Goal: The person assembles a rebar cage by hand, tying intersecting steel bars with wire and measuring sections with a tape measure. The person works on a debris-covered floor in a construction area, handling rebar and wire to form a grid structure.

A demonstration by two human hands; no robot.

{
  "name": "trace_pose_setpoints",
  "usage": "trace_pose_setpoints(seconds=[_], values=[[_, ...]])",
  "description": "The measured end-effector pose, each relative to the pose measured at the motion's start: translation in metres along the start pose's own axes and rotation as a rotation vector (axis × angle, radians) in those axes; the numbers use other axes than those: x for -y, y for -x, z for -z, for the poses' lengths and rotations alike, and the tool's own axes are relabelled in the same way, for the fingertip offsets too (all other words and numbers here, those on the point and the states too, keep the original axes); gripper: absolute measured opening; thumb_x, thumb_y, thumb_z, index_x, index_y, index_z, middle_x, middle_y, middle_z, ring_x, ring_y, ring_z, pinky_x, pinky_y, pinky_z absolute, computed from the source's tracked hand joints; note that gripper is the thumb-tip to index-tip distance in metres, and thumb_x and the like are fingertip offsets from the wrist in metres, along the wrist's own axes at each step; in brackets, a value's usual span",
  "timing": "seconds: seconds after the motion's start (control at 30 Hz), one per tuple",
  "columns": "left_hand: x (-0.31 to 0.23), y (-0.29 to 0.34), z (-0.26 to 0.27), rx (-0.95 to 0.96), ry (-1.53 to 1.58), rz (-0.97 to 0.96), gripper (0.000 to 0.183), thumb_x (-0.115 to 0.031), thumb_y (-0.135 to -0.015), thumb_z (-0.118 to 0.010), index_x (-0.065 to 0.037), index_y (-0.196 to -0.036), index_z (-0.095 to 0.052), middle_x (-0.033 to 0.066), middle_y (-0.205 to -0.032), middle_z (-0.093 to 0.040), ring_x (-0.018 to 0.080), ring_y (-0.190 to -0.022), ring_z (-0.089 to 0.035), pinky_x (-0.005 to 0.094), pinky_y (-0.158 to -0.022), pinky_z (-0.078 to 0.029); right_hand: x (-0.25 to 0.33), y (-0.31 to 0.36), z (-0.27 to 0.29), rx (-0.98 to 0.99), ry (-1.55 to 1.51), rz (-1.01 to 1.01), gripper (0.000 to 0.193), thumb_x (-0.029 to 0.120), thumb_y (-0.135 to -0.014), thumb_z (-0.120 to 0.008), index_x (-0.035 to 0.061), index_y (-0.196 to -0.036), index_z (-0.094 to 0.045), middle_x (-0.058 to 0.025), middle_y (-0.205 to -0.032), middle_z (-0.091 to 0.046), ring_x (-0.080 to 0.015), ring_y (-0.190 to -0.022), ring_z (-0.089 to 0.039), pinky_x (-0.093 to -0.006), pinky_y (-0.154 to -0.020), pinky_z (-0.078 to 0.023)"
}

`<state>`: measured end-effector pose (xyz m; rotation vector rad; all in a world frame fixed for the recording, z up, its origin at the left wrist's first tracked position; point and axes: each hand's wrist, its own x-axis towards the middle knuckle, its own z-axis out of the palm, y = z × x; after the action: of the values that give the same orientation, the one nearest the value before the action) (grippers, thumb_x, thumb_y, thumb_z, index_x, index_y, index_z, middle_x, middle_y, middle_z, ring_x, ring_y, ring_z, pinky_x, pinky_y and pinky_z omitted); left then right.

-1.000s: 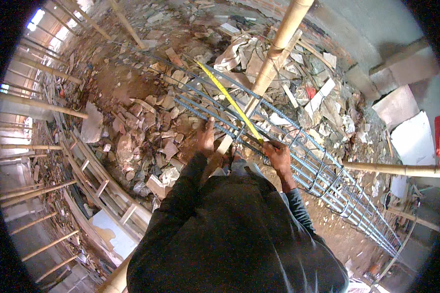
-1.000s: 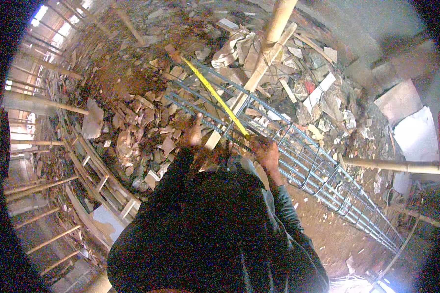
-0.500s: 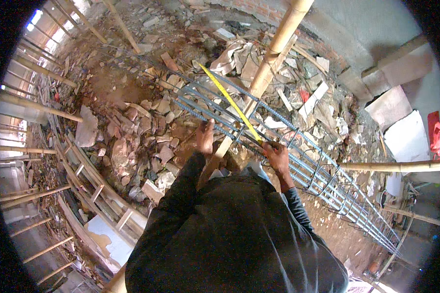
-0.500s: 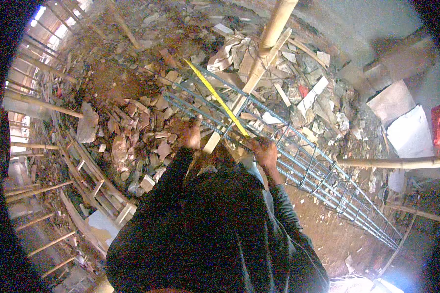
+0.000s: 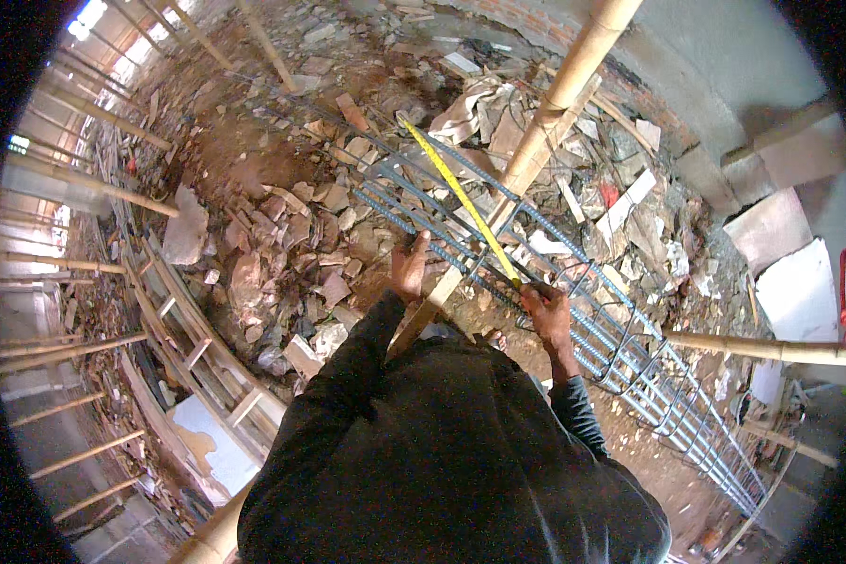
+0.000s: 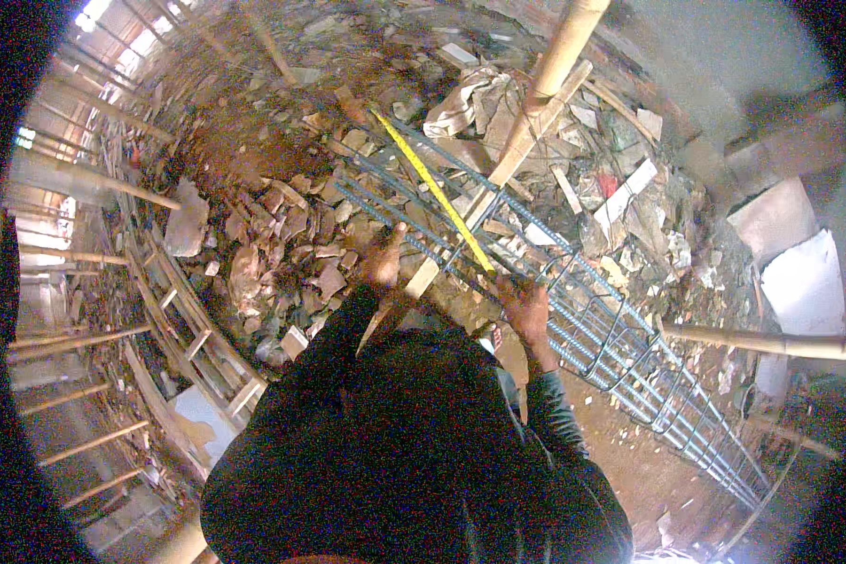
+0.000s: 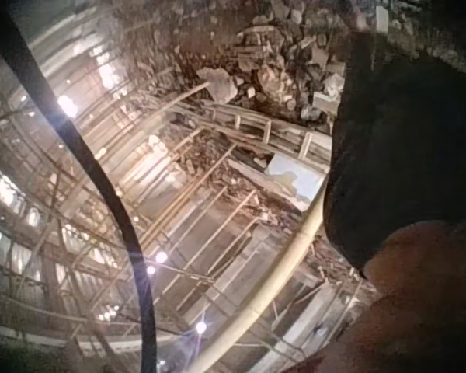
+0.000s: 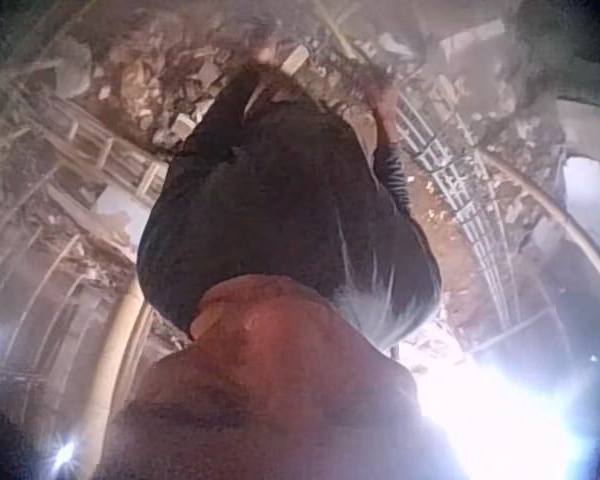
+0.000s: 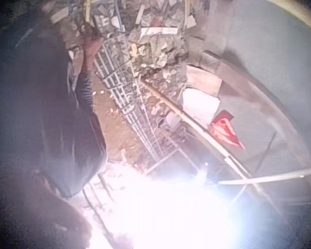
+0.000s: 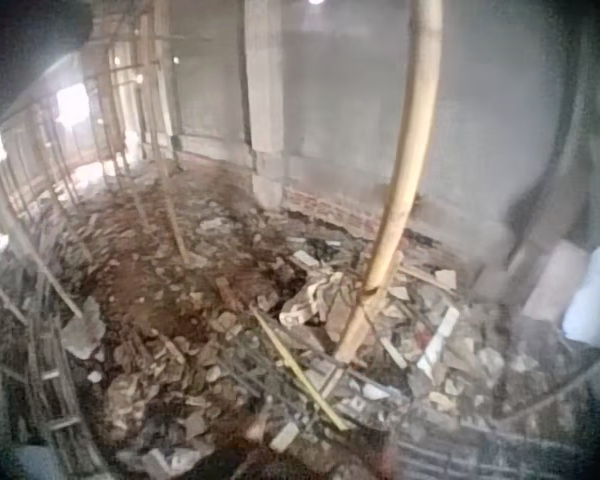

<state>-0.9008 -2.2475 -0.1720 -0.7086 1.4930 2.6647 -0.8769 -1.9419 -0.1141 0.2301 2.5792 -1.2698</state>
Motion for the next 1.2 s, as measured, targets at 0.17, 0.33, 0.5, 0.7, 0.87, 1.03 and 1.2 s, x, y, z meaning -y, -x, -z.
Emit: trace_pose_setpoints(seconds=[0.17,0.33,0.5,0.7,0.87,1.03,1.2], values=[[0.001,-0.004,0.002,0.025,0.116,0.172,0.042,-0.030,-0.100,-0.073,-0.004,-0.128,-0.057,0.0160,-0.118,-0.067,0.0334,-0.104,-0.072,0.0516,-0.079,-0.066,0.006,0.009,-0.003,-0.052,-0.118,-0.022,0.042,0.039,-0.095,-0.074,-0.0013,-0.106,-0.077,-0.0050,-0.078,-0.072,-0.0122,-0.071,-0.062,-0.0315,-0.066,-0.049],[-0.003,0.002,-0.001,0.025,0.083,0.042,0.045,-0.029,-0.099,-0.073,-0.003,-0.131,-0.055,0.0180,-0.117,-0.069,0.0357,-0.104,-0.072,0.0544,-0.082,-0.065,0.023,0.012,0.004,-0.022,-0.050,-0.030,0.041,0.040,-0.096,-0.073,0.0005,-0.106,-0.078,-0.0086,-0.080,-0.073,-0.0150,-0.072,-0.065,-0.0338,-0.068,-0.051],[-0.007,0.013,-0.004,0.073,-0.187,-0.151,0.041,-0.030,-0.105,-0.062,-0.009,-0.139,-0.055,0.0215,-0.118,-0.070,0.0390,-0.099,-0.071,0.0507,-0.082,-0.062,0.020,0.009,0.003,0.008,-0.095,-0.025,0.040,0.038,-0.097,-0.072,-0.0006,-0.109,-0.077,-0.0095,-0.086,-0.075,-0.0159,-0.078,-0.068,-0.0336,-0.073,-0.053],[-0.002,0.013,-0.008,0.070,-0.015,-0.202,0.038,-0.032,-0.102,-0.069,-0.003,-0.124,-0.058,0.0152,-0.111,-0.069,0.0315,-0.103,-0.072,0.0509,-0.080,-0.065,0.006,0.011,-0.003,-0.031,-0.131,0.010,0.043,0.035,-0.098,-0.072,-0.0041,-0.114,-0.075,-0.0097,-0.089,-0.076,-0.0154,-0.083,-0.069,-0.0329,-0.080,-0.055],[-0.021,0.013,-0.022,-0.057,0.036,0.078,0.033,-0.030,-0.104,-0.067,-0.005,-0.122,-0.058,0.0109,-0.110,-0.068,0.0280,-0.104,-0.072,0.0487,-0.079,-0.066,0.008,0.017,-0.004,-0.041,-0.207,0.003,0.041,0.033,-0.097,-0.072,-0.0035,-0.115,-0.075,-0.0126,-0.089,-0.076,-0.0171,-0.083,-0.071,-0.0338,-0.081,-0.056],[-0.032,0.028,-0.030,-0.149,-0.290,0.015,0.043,-0.042,-0.101,-0.069,-0.007,-0.125,-0.062,0.0116,-0.119,-0.071,0.0252,-0.098,-0.072,0.0395,-0.084,-0.064,0.014,0.017,-0.001,-0.053,-0.067,0.023,0.041,0.034,-0.097,-0.072,-0.0032,-0.113,-0.075,-0.0118,-0.088,-0.076,-0.0148,-0.083,-0.069,-0.0328,-0.079,-0.055],[-0.012,0.014,-0.019,-0.036,-0.017,0.066,0.052,-0.051,-0.103,-0.061,-0.008,-0.133,-0.059,0.0099,-0.129,-0.067,0.0234,-0.102,-0.070,0.0361,-0.084,-0.062,0.021,0.025,-0.003,-0.123,-0.261,-0.132,0.040,0.037,-0.097,-0.073,-0.0024,-0.107,-0.077,-0.0056,-0.087,-0.074,-0.0128,-0.080,-0.065,-0.0314,-0.072,-0.052]])
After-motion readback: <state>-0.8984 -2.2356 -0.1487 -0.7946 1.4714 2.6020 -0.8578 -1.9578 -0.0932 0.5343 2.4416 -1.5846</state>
